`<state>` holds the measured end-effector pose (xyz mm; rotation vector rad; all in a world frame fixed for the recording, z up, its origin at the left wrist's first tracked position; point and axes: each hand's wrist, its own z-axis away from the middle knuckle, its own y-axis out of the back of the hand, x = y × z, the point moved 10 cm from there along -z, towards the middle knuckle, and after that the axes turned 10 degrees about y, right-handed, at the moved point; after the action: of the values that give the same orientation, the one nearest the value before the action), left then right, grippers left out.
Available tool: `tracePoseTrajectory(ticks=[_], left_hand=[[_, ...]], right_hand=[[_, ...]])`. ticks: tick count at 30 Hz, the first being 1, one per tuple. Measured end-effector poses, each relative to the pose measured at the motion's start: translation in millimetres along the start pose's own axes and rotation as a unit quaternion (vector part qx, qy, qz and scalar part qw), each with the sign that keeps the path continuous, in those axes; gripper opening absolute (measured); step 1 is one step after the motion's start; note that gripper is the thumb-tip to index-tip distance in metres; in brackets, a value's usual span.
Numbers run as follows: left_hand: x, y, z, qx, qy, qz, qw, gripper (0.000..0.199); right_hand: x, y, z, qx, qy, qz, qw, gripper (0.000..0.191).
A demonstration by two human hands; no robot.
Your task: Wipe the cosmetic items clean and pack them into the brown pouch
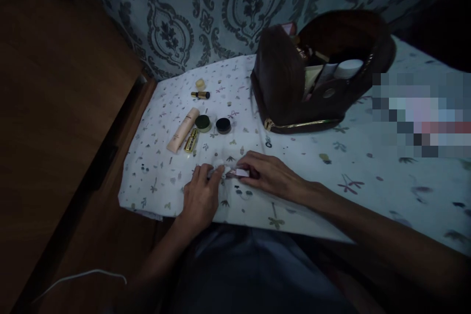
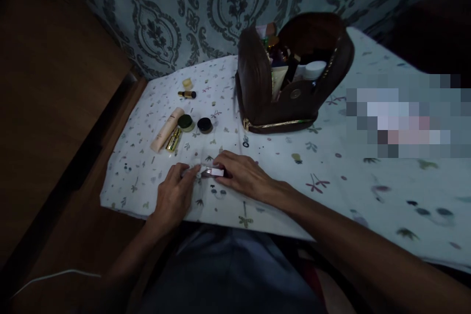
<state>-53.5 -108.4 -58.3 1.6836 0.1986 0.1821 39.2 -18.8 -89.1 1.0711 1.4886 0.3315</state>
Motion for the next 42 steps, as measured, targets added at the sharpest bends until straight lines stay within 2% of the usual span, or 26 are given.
tracePoseTrajectory(ticks=[2,6,11,15,17,20,22,24,26,29,31,37,42], left_hand=[[-0.7,0.4,2.4,0.009,0.000,0.029,1.000,0.044],[-0.5,2.3,8.3,0.036,-0.013,0.082,0.996,0.043],[-4.4,7.7,16.9,0.063,-0.024,0.122,0.990,0.040],[7.0,16.4,21.9,0.101,-0.039,0.109,0.988,0.039],[24.0,17.3,22.7,0.107,-0.064,0.074,0.989,0.042],[52.3,9.2,21.6,0.073,-0.116,0.020,0.990,0.047],[58.9,3.8,19.3,0.049,-0.128,-0.007,0.991,0.049],[51.8,3.3,15.9,0.045,-0.111,-0.023,0.993,0.048],[35.5,5.1,12.8,0.048,-0.078,-0.028,0.995,0.046],[9.6,5.9,10.6,0.036,-0.026,-0.005,0.999,0.044],[0.0,4.6,11.2,0.025,-0.006,0.022,0.999,0.044],[-4.3,5.5,18.1,0.041,-0.002,0.096,0.995,0.042],[-9.4,8.6,26.7,0.044,-0.005,0.137,0.990,0.043]], right_hand=[[-4.4,1.1,-1.5,-0.011,0.023,0.015,1.000,0.019],[-5.7,2.7,-2.4,-0.020,0.032,0.019,0.999,0.023],[0.3,-0.5,-1.4,-0.016,-0.008,-0.017,1.000,0.015],[2.3,-2.1,-0.6,-0.003,-0.034,-0.026,0.999,0.015],[1.7,-3.6,0.2,-0.001,-0.029,-0.021,0.999,0.028],[0.8,-5.8,2.1,0.001,-0.009,-0.002,1.000,0.059],[1.9,-7.1,3.2,-0.001,-0.004,0.005,1.000,0.065],[2.0,-7.6,3.5,-0.002,-0.001,0.000,1.000,0.059],[0.3,-6.4,3.0,0.000,0.005,-0.002,1.000,0.050],[-6.0,-5.2,1.9,-0.010,0.027,0.019,0.999,0.028],[-10.9,-5.1,1.4,-0.024,0.045,0.035,0.998,0.021],[-15.3,-3.2,-0.1,-0.045,0.044,0.027,0.998,0.027],[-11.3,-7.4,-0.5,-0.046,0.013,-0.003,0.999,0.015]])
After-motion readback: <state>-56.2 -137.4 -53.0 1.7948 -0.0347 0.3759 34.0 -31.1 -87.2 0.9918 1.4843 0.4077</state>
